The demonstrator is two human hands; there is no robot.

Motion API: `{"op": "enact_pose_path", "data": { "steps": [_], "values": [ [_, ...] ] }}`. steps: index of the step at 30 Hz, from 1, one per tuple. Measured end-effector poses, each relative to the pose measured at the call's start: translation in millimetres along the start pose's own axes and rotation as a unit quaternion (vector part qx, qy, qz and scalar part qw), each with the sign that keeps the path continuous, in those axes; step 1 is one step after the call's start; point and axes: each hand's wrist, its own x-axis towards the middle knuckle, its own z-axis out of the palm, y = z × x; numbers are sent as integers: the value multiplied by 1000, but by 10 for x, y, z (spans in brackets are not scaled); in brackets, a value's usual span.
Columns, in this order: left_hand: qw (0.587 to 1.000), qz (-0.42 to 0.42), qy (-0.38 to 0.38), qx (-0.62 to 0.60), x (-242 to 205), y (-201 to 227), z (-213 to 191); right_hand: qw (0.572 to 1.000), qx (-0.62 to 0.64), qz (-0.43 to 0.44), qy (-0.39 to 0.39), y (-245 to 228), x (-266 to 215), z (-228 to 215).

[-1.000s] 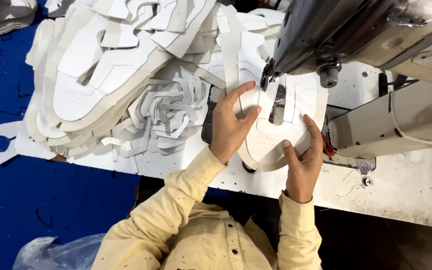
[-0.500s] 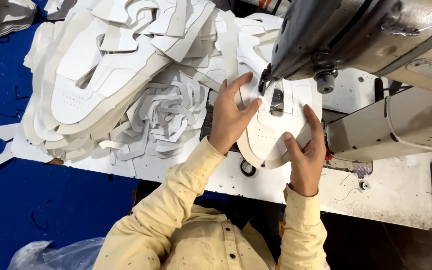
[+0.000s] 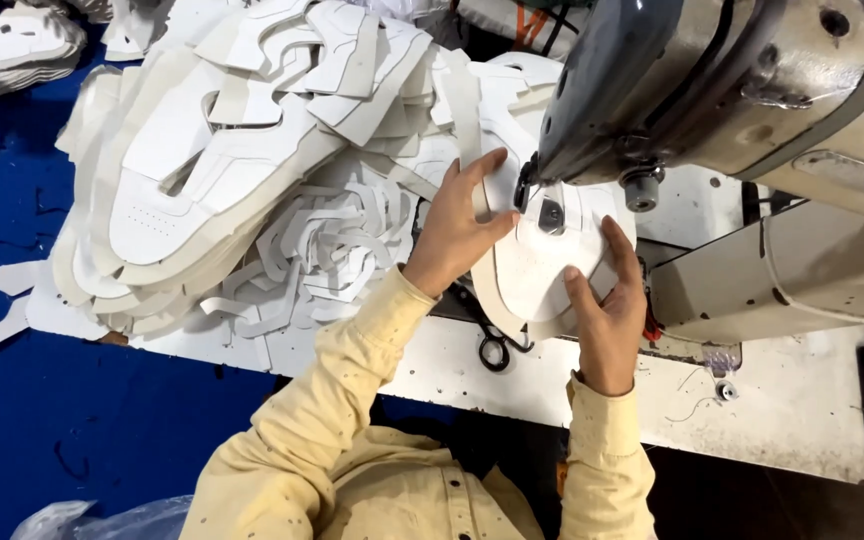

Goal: The person uses an industrial sewing machine to stitch together pre-cut white fabric pieces to form a shoe upper.

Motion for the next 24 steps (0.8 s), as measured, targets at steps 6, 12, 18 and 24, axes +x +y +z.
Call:
{"op": "enact_pose_path", "data": {
  "steps": [6,12,18,24],
  "values": [
    [999,40,15,18,32,-217,63,1000,-5,11,-25,1,190,-55],
    [989,-45,107,-89,-402,171,93,960,-189,-198,51,-62,186,-819],
    [973,-26,125,-191,-773,144,303,715,-558,-314,282,785,217,-2198],
    [976,-8,91,-199,-804,197,162,767,-526,-274,248,493,105,-1810]
  ]
}}
